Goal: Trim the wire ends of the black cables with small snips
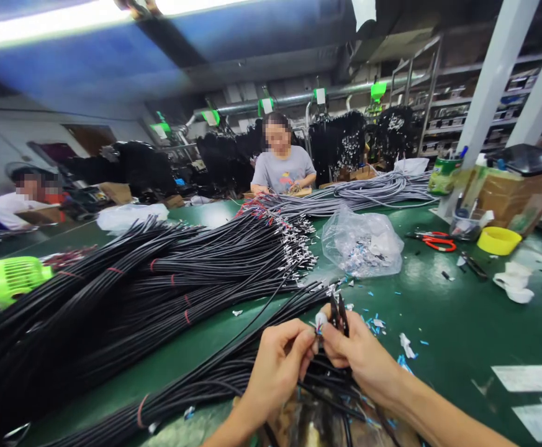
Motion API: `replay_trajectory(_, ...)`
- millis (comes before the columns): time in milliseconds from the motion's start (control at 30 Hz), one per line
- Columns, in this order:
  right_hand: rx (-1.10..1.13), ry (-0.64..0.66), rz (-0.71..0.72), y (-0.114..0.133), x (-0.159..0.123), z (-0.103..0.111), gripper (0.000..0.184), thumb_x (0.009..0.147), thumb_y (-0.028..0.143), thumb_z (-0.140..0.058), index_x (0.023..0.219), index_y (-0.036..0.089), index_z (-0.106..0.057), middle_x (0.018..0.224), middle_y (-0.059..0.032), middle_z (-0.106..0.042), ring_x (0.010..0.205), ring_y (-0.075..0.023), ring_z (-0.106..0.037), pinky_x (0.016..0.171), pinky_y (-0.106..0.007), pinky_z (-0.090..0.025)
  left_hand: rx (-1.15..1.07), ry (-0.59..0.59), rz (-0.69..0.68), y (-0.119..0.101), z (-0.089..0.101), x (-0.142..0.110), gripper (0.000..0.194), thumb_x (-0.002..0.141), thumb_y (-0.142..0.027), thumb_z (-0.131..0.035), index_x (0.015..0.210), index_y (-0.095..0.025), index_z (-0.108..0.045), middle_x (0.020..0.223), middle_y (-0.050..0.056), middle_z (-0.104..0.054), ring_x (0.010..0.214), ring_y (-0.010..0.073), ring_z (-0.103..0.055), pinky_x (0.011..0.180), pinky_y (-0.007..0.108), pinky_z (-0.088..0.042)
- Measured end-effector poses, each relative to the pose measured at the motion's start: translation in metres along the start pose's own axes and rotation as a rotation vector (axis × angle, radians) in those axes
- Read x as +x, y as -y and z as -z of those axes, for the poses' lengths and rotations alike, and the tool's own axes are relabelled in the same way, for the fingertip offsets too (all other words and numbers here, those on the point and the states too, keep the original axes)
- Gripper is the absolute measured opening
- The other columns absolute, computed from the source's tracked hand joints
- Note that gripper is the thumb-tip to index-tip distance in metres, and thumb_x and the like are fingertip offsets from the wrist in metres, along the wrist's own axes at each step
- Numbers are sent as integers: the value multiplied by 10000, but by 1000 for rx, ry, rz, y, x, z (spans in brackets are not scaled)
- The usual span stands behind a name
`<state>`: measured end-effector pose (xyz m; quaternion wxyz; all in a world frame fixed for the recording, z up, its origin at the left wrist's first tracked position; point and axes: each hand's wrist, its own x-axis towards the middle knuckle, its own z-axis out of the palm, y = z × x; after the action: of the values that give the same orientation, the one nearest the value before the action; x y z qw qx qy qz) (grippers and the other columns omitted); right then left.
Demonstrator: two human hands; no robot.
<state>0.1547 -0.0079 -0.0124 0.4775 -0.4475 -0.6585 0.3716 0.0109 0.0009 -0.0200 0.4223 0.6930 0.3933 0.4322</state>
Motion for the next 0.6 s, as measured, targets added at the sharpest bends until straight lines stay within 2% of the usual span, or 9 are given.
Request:
replay_trajectory(100, -152, -57, 139, 0, -2, 2, 221, 902, 341, -476, 740, 191, -460, 663, 21, -416, 569, -120, -386, 509, -228, -334, -46, 9, 36, -2, 2, 0, 391, 889, -327, -468, 576, -126, -588, 489, -12, -473, 388, 67, -393, 380, 181, -280)
replay_trajectory(167, -265, -185, 221, -4, 0, 9, 178, 885, 261, -496, 724, 196, -457, 692, 12, -433, 613, -131, -404, 554, -241, -335, -62, 9, 61, -3, 3, -1, 372, 885, -315, -474, 592, -121, -596, 514, -8, -488, 395, 66, -410, 387, 180, -287)
replay_trajectory(233, -281, -369, 202, -7, 3, 19, 159, 895, 242, -480, 744, 206, -449, 655, 30, -401, 573, -125, -378, 529, -237, -321, -73, 2, 67, -4, 4, -1, 369, 883, -306, -470, 592, -119, -595, 520, -7, -488, 401, 67, -421, 397, 181, -293)
replay_trajectory(300, -253, -478, 163, -7, 6, 28, 132, 927, 262, -446, 804, 217, -428, 636, 48, -353, 533, -114, -340, 497, -229, -303, -81, -13, 66, -5, 4, -1, 378, 884, -305, -464, 577, -121, -585, 507, -9, -477, 412, 73, -427, 413, 186, -300)
replay_trajectory(333, -244, -476, 152, -6, 7, 31, 135, 928, 276, -454, 809, 216, -434, 638, 48, -354, 535, -112, -342, 499, -227, -306, -81, -23, 64, -5, 4, -1, 383, 884, -305, -463, 569, -123, -581, 500, -9, -472, 423, 78, -434, 424, 189, -306)
replay_trajectory(433, -220, -145, 151, 1, 4, 27, 168, 876, 321, -558, 775, 205, -490, 674, 36, -400, 559, -110, -352, 498, -231, -295, -44, -49, 43, -6, 4, -2, 391, 886, -307, -467, 559, -126, -584, 497, -3, -474, 473, 96, -462, 462, 197, -323)
replay_trajectory(467, -199, -70, 148, 3, 3, 23, 186, 867, 333, -571, 755, 200, -506, 683, 31, -409, 567, -110, -355, 498, -232, -291, -22, -48, 32, -6, 4, -3, 390, 887, -305, -469, 562, -127, -590, 501, -1, -479, 487, 100, -468, 471, 200, -324)
replay_trajectory(533, -107, -12, 103, 4, 0, 16, 240, 860, 378, -576, 726, 189, -512, 689, 24, -416, 583, -110, -364, 509, -230, -296, 32, -37, 8, -7, 5, -4, 382, 888, -295, -473, 574, -125, -609, 517, 7, -496, 508, 105, -472, 482, 205, -321)
replay_trajectory(600, 67, 23, -37, 2, -2, 10, 305, 856, 461, -551, 736, 189, -484, 621, 47, -361, 534, -98, -322, 477, -222, -277, 68, -41, -23, -7, 7, -4, 352, 876, -274, -493, 590, -122, -631, 533, 14, -515, 519, 107, -472, 490, 209, -322)
